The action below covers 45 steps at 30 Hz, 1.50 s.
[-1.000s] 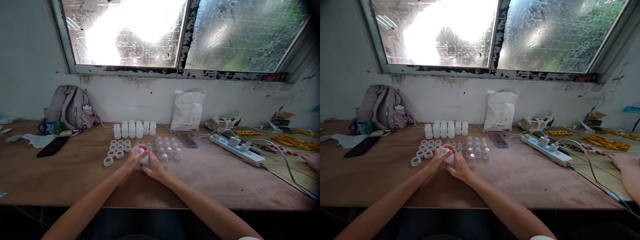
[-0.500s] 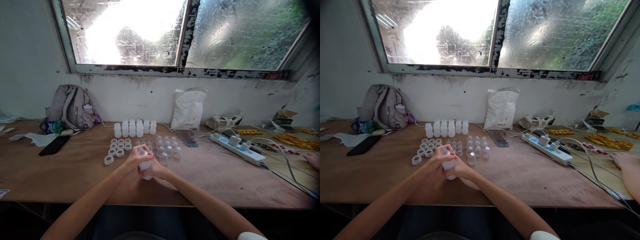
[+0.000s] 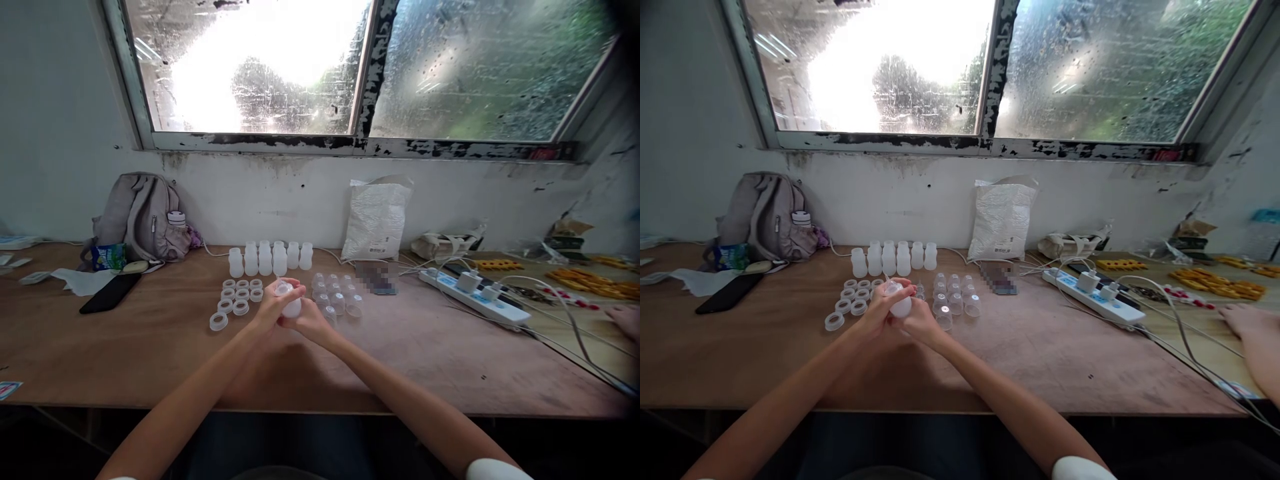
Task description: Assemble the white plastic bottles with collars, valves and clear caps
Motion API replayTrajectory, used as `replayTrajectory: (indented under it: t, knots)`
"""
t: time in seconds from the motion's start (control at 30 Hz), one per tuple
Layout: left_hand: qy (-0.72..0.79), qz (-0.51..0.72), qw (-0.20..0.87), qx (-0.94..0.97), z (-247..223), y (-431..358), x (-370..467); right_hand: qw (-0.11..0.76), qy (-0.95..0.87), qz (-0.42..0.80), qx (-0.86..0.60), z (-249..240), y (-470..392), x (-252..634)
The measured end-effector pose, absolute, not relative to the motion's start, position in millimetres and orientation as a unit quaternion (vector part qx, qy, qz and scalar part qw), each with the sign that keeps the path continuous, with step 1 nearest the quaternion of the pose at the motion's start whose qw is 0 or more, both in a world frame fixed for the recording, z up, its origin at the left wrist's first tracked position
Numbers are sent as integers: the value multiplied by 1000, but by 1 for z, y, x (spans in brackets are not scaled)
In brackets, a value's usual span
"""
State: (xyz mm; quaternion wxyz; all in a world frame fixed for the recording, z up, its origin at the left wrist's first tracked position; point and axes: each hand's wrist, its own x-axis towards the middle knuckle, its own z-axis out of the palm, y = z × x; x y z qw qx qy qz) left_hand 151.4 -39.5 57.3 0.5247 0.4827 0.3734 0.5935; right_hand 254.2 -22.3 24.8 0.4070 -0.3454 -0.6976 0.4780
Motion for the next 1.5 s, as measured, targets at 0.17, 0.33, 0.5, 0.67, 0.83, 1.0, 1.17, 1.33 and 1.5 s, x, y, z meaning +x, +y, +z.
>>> replayTrajectory:
  t: [0.17,0.33,0.5,0.67,0.83,1.0,1.17,1.33,1.5]
  knots:
    - [357,598,538,474,42,-27,155,388,-660,538,-354,9,-13,255]
    - [315,570,556,517,33,-26,149,339,-652,607,-302,10,-19,259]
    - [279,525,611,523,33,-27,138,319,-673,599,-293,18,-26,259]
    - [275,522,574,568,42,-30,132,238,-817,413,-325,32,-28,279]
    - [320,534,479,619,42,-28,131,282,-857,158,-402,39,-19,319]
    - [364,536,413,640,33,-20,134,286,-822,42,-491,17,-8,346]
    - [368,551,420,621,25,-16,137,262,-828,82,-490,-3,-7,347]
    - [378,519,428,636,10,-11,137,331,-817,151,-448,28,0,336]
    - [376,407,414,722,-4,-7,136,494,-762,224,-354,79,-1,315]
